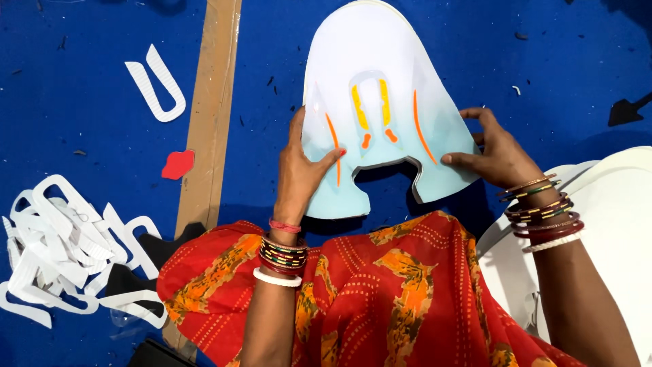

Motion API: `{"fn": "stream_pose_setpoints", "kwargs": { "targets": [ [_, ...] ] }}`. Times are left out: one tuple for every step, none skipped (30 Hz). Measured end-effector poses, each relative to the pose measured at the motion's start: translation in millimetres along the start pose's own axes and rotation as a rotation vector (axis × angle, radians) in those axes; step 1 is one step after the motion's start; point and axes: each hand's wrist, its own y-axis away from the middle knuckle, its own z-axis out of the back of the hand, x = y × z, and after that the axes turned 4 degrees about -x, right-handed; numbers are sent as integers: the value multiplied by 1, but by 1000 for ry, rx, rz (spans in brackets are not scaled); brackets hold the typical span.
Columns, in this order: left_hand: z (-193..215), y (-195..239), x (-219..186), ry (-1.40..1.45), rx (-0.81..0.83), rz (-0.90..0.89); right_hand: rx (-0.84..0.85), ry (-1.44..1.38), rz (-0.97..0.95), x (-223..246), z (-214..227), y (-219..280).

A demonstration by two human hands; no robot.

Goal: The person sits on a blue floor mat in a workshop and handles cut foam shoe upper components. They align stacked pieces by tapping and squaring the edges, lift and turn the stacks over, and move finished stacks aside while other workers handle similar pieces nearby.

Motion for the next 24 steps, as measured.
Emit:
{"fn": "stream_pose_setpoints", "kwargs": {
  "targets": [
    [0, 0, -2, 9, 12, 32, -9, 15, 4, 2, -1, 1],
    [1, 0, -4, 18, 24, 65, -18, 30, 8, 4, -2, 2],
    [0, 1, -2, 18, 22, 66, -16, 31, 9, 2, -3, 1],
    [-1, 1, 1, 20, 9, 39, -23, 33, 45, 0, -4, 1],
    [-2, 2, 3, 23, -3, 12, -31, 33, 80, -3, -4, 0],
    [-1, 2, 2, 22, -4, 13, -30, 34, 81, -5, -5, -2],
    [-1, 2, 1, 23, -2, 11, -20, 43, 100, -7, -5, -4],
    [0, 2, 0, 24, 1, 9, -10, 53, 118, -9, -6, -6],
    [-1, 2, 1, 24, 1, 9, -10, 53, 118, -10, -6, -7],
    [-1, 2, 2, 19, 4, 15, -13, 72, 125, -11, -6, -8],
    [-1, 1, 3, 15, 5, 22, -16, 91, 133, -12, -6, -10],
    [-1, 1, 1, 15, 5, 22, -17, 91, 133, -14, -7, -11],
    [0, 2, -1, 18, 7, 39, -23, 110, 149, -17, -8, -12],
    [1, 2, -3, 21, 9, 55, -30, 129, 165, -19, -9, -14],
    [0, 2, -2, 21, 8, 56, -29, 130, 165, -16, -10, -11],
    [0, 3, -2, 20, 0, 38, -24, 149, 146, -12, -10, -8],
    [0, 2, -1, 19, -9, 17, -22, 167, 127, -8, -10, -5],
    [0, 2, -1, 20, -9, 15, -24, 167, 128, -5, -10, -2],
    [0, 2, 0, 12, -8, 14, -45, 299, 119, -3, -11, 2],
    [-1, 2, 0, 4, -7, 12, -66, 430, 109, 0, -12, 6],
    [0, 1, 1, 5, -6, 10, -68, 430, 108, 13, -7, 15],
    [0, 1, 2, 9, -4, 17, -100, 534, 37, 26, -2, 25],
    [0, 1, 2, 14, -4, 24, -133, 638, -33, 39, 4, 35],
    [-1, 2, 4, 15, -5, 23, -135, 639, -33, 14, -8, 28]
  ]
}}
